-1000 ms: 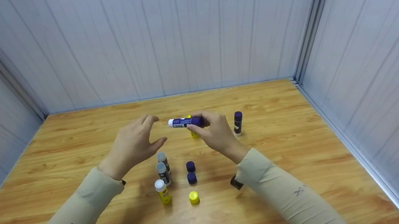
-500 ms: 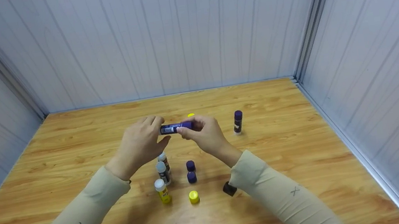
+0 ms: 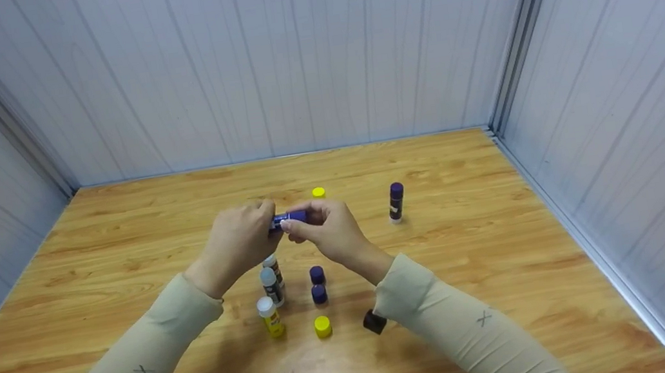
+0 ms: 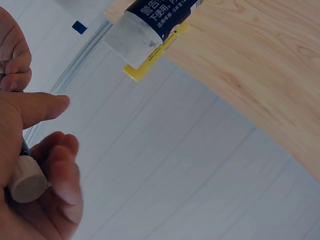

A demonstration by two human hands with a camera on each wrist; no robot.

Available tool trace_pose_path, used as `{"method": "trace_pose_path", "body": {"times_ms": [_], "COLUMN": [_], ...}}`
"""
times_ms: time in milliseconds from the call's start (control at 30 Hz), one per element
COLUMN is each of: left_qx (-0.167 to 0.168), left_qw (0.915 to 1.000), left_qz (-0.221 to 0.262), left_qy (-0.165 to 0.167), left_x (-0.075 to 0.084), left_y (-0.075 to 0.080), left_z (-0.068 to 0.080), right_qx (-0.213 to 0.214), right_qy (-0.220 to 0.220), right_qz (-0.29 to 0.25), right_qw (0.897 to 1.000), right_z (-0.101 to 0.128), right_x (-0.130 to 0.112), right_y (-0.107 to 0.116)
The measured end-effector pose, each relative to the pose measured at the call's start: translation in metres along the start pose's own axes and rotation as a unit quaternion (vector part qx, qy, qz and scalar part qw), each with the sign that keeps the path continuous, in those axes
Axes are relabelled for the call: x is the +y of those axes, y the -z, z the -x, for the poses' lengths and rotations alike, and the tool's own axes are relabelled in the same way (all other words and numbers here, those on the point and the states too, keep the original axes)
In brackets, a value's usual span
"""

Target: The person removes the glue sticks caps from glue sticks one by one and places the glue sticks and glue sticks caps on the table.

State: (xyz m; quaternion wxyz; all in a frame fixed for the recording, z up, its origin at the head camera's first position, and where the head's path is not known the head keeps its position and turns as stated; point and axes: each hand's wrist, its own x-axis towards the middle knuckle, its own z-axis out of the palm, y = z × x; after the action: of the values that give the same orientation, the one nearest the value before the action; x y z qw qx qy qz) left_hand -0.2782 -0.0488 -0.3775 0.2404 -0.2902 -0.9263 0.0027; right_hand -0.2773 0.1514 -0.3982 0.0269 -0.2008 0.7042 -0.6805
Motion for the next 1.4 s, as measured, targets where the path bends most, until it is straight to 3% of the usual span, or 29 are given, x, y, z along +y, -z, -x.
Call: {"method": "trace_pose_path", "body": {"times_ms": [300, 533, 667, 767, 933, 1033, 1233, 1400], "left_qx": [0.008, -0.010, -0.013, -0.015, -0.015, -0.007, -0.004, -0.001], "left_qw": [0.9996, 0.9996, 0.9998, 0.9999, 0.9997, 0.9996, 0.9997, 0.9999], "left_qz": [0.025, 0.025, 0.013, 0.000, -0.018, -0.025, -0.024, -0.012], "left_qy": [-0.008, -0.001, -0.002, -0.004, -0.005, -0.007, -0.004, -0.003], "left_x": [-0.001, -0.003, -0.004, -0.004, -0.005, -0.006, -0.006, -0.007], "left_y": [-0.004, -0.005, -0.005, -0.007, -0.009, -0.011, -0.010, -0.010], "left_z": [0.003, 0.003, 0.003, 0.004, 0.005, 0.005, 0.006, 0.007], "right_qx": [-0.030, -0.033, -0.032, -0.032, -0.035, -0.041, -0.051, -0.040], "right_qy": [-0.008, 0.000, 0.037, 0.093, 0.196, 0.233, 0.287, 0.317], "right_qz": [0.001, 0.087, 0.156, 0.227, 0.352, 0.395, 0.429, 0.432], "right_qw": [1.000, 0.996, 0.987, 0.969, 0.915, 0.888, 0.855, 0.843], "right_z": [0.000, 0.002, 0.004, 0.004, 0.005, 0.005, 0.005, 0.005], "right_x": [0.006, 0.008, 0.009, 0.009, 0.008, 0.009, 0.010, 0.011], "right_y": [0.001, 0.005, 0.007, 0.008, 0.011, 0.013, 0.014, 0.014]}}
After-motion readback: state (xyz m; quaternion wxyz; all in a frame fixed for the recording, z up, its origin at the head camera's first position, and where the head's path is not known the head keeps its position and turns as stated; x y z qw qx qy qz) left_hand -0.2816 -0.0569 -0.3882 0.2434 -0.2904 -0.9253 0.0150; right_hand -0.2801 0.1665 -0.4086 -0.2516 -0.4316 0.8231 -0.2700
